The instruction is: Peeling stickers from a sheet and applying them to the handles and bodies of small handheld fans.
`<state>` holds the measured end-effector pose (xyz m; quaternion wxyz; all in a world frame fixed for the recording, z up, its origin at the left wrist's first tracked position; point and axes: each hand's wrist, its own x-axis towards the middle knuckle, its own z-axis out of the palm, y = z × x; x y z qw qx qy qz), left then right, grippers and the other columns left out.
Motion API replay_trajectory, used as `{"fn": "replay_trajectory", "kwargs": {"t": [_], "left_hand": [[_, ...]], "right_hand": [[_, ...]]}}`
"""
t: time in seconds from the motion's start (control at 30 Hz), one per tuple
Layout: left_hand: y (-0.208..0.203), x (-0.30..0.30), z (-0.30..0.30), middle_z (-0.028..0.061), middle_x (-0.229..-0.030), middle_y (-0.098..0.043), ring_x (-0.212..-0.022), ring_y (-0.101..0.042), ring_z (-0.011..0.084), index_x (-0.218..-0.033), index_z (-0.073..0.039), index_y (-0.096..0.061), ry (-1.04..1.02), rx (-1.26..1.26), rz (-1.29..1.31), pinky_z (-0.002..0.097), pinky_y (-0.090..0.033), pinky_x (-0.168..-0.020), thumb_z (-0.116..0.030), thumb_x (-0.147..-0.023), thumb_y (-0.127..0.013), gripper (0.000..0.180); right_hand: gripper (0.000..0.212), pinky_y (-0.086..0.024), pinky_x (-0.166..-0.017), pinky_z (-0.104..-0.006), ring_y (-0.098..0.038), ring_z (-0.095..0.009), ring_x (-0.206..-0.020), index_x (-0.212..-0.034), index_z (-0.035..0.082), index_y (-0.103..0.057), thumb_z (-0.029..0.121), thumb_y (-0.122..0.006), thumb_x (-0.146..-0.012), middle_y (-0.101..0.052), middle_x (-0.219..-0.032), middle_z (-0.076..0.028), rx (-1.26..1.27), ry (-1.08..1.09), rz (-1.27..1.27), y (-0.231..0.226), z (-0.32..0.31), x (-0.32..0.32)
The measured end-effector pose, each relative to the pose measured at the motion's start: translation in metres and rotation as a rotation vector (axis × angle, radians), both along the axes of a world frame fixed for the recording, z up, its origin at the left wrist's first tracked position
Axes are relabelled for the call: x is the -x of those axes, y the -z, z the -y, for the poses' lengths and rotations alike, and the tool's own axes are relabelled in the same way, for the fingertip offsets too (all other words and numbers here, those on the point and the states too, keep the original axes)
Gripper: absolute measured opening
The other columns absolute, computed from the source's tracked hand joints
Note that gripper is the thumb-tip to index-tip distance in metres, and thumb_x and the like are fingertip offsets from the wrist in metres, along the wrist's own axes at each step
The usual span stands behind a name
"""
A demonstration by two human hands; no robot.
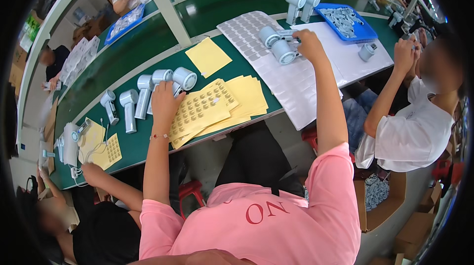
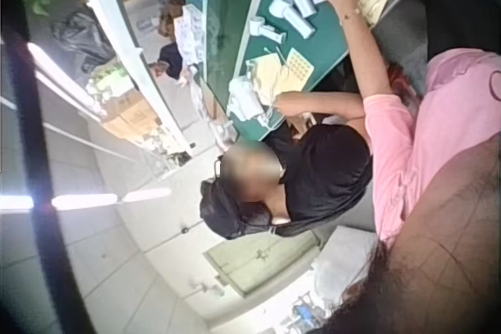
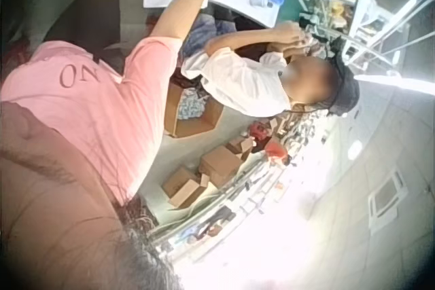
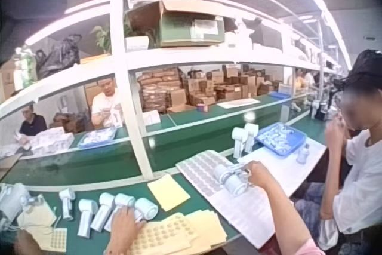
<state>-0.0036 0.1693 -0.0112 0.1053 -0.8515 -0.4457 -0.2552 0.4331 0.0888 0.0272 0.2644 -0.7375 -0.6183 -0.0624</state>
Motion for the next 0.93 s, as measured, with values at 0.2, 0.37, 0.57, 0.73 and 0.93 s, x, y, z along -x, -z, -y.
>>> {"fn": "replay_trajectory", "kwargs": {"t": [0.2, 0.37, 0.57, 0.73, 0.93], "left_hand": [[-0.004, -0.006, 0.010, 0.0085, -0.094, -0.048, -0.089, -0.048, 0.0244, -0.106, -0.004, -0.052, -0.168, -0.114, -0.071, 0.0371, -0.037, -0.075, -0.033, -0.064, -0.075, 0.055], [-0.022, -0.002, 0.031, 0.0115, -0.107, -0.049, -0.100, -0.047, 0.0275, -0.113, -0.003, -0.051, -0.177, 0.026, 0.008, 0.0421, -0.036, -0.084, -0.036, -0.065, -0.075, 0.063], [-0.043, -0.034, 0.094, 0.0119, -0.117, -0.053, -0.112, -0.048, 0.0212, -0.116, 0.001, -0.050, 0.444, 0.949, 0.824, 0.0342, -0.037, -0.094, -0.029, -0.082, -0.062, 0.047], [-0.026, -0.052, 0.098, 0.0163, -0.123, -0.049, -0.099, -0.054, 0.0150, -0.125, 0.001, -0.042, 1.721, 1.953, 1.364, 0.0263, -0.046, -0.080, -0.050, -0.092, -0.038, 0.061], [-0.025, -0.035, 0.129, 0.0203, -0.133, -0.041, -0.123, -0.041, 0.0257, -0.131, 0.002, -0.036, 1.001, 1.739, 1.719, 0.0299, -0.033, -0.102, -0.051, -0.092, -0.032, 0.066]], "right_hand": [[0.049, -0.044, -0.089, -0.0340, -0.055, -0.032, -0.100, -0.106, 0.008, -0.059, -0.003, -0.066, -0.059, -0.057, -0.108, -0.015, 0.238, 0.000, 0.165, 0.013, 0.004, -0.007], [0.042, -0.046, -0.081, -0.0328, -0.058, -0.032, -0.089, -0.100, 0.001, -0.058, -0.001, -0.067, -0.059, -0.060, -0.097, -0.015, 0.050, -0.148, -0.037, -0.018, 0.048, 0.033], [0.046, -0.052, -0.071, -0.0337, -0.063, -0.026, -0.081, -0.110, -0.008, -0.049, 0.029, -0.057, -0.085, -0.062, -0.091, -0.018, 0.126, -0.500, -1.438, -0.017, 0.088, 0.156], [0.049, -0.054, -0.069, -0.0375, -0.064, -0.027, -0.080, -0.114, -0.004, -0.048, 0.039, -0.042, -0.092, -0.062, -0.093, -0.019, 0.466, -0.731, -2.020, 0.000, 0.087, 0.235], [0.053, -0.053, -0.075, -0.0361, -0.063, -0.025, -0.083, -0.122, 0.002, -0.044, 0.045, -0.039, -0.092, -0.061, -0.098, -0.018, 0.543, -0.772, -2.310, 0.020, 0.088, 0.270]]}}
